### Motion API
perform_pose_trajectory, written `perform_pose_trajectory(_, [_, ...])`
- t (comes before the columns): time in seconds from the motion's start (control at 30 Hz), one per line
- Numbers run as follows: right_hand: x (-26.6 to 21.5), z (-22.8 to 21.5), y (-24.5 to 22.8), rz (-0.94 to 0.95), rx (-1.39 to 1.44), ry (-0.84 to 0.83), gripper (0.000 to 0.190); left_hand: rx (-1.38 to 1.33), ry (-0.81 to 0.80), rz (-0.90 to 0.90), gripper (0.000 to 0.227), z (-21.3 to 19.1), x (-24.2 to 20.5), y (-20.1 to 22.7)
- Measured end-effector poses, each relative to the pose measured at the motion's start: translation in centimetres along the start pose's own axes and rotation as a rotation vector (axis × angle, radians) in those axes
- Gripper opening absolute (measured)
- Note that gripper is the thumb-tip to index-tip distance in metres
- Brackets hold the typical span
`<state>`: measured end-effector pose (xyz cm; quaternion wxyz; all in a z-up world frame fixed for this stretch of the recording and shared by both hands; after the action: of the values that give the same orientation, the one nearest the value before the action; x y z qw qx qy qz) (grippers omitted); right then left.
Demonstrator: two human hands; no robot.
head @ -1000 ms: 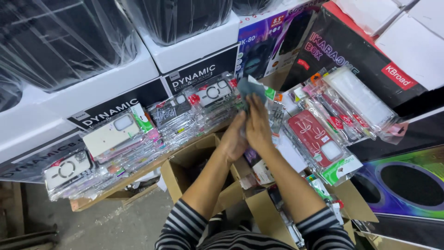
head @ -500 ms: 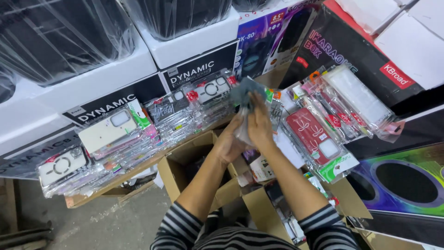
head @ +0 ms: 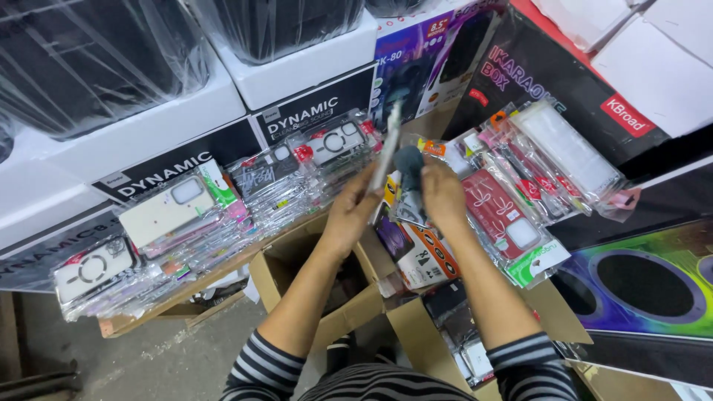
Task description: Sorting and organizing various phone cases from a pile into different cardboard boxes.
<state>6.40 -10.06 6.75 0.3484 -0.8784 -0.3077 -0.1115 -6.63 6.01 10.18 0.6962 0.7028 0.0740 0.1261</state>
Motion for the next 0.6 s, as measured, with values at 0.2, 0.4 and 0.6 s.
perform_pose_trajectory(0.2, [-1.4,-8.3,4.0,0.536,1.203,-0.051,0.067,0.438,-0.28,0.399,0.054,4.2,0.5,1.1])
perform_pose_trajectory(0.4, [-5.5,-16.5,6.8,0.435,0.981,0.244,0.062,0.825,-0.449,0.746,0.051,11.2,2.9,2.5])
perform_pose_trajectory(0.6, [-6.9,-22.5,6.6,0.468,0.998,0.611,0.029,1.015,-0.234,1.144,0.044,18.7,7.8,8.6])
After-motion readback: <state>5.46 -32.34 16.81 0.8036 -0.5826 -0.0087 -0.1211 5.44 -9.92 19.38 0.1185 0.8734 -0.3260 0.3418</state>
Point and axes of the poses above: each hand's wrist, its own x-axis towards the middle knuckle, its own z-axis out of the palm, y = z × x, the point moved 3 cm from there along x, towards the middle knuckle, and after that the axes turned 3 degrees about -y, right-handed, at the moved point
